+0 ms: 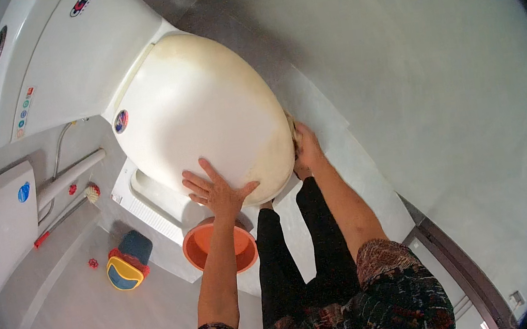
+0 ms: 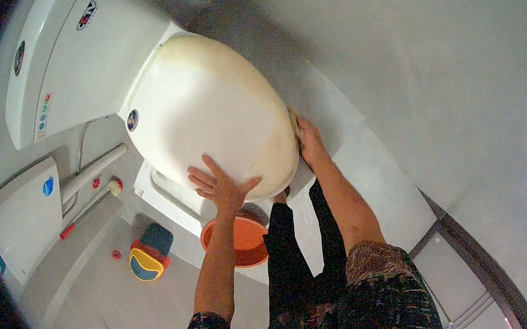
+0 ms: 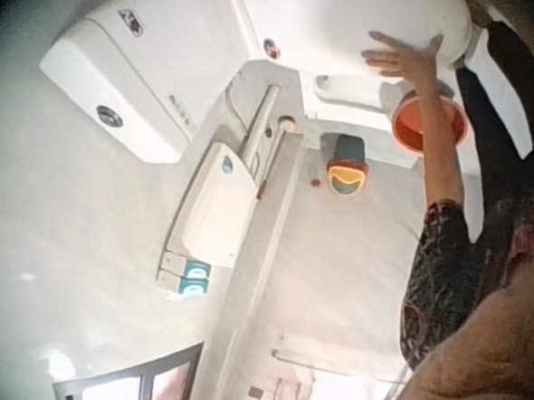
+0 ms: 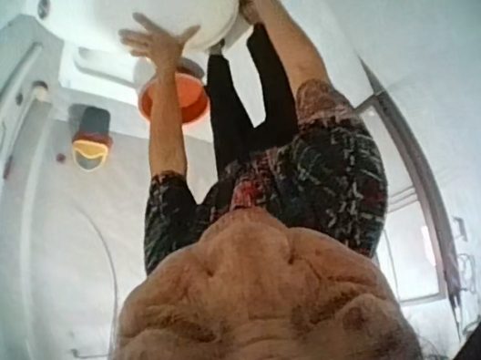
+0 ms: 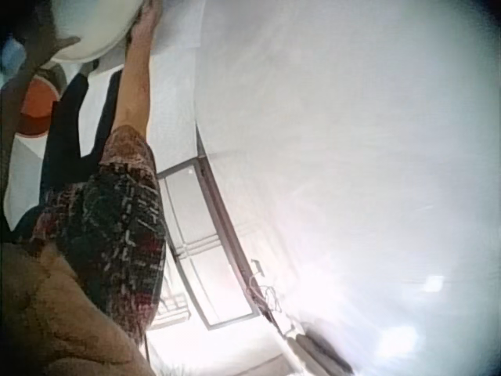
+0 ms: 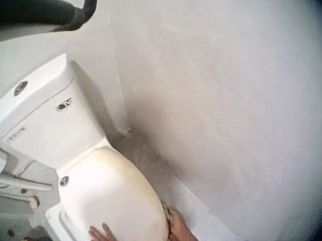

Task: The person wipes the bathroom walls and toilet surfaces using a cloth. They dip the cloth into a red basin of water, wring it out, and continue wiping the toilet seat, lid, and tank. The person also wipes the wall near a towel rack.

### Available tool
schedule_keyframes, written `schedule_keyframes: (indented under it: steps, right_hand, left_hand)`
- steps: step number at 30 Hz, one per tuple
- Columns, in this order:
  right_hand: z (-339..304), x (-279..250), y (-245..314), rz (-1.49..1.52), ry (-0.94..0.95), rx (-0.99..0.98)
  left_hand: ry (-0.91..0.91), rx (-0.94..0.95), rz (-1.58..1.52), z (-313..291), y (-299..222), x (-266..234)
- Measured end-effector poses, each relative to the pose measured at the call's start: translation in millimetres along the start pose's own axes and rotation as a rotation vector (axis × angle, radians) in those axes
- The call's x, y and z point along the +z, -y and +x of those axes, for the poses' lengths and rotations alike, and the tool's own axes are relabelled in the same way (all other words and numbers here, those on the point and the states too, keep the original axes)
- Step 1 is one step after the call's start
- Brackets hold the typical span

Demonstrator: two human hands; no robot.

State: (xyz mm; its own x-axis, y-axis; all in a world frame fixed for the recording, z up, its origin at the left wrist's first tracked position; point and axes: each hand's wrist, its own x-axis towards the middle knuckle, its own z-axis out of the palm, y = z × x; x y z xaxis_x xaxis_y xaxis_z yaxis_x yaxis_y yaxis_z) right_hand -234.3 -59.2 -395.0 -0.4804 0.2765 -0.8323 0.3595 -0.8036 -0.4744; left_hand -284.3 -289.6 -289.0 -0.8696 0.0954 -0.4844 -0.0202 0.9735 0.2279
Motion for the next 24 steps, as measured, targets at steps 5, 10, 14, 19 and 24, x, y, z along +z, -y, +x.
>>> schedule_keyframes:
  steps: [5,10,14,19,24]
  right_hand:
    - [47,71,77,-0.063,0.171,-0.017]
    - [60,75,71,-0.243,0.168,0.172]
    - [50,26,29,-0.058,0.086,0.331]
    - [-3,4,-3,0.045,0.011,0.529]
    - [-11,-22,-11,0.281,0.01,0.202]
  left_hand:
    - [-0.066,0.023,0.065,-1,6,9]
    - [-0.067,0.012,0.073,-1,6,8]
    - [-0.073,0.036,0.08,-1,-1,6]
    - [0.004,-0.055,0.035,-2,8,5]
    - [0.065,-0.032,0.054,0,0,-1]
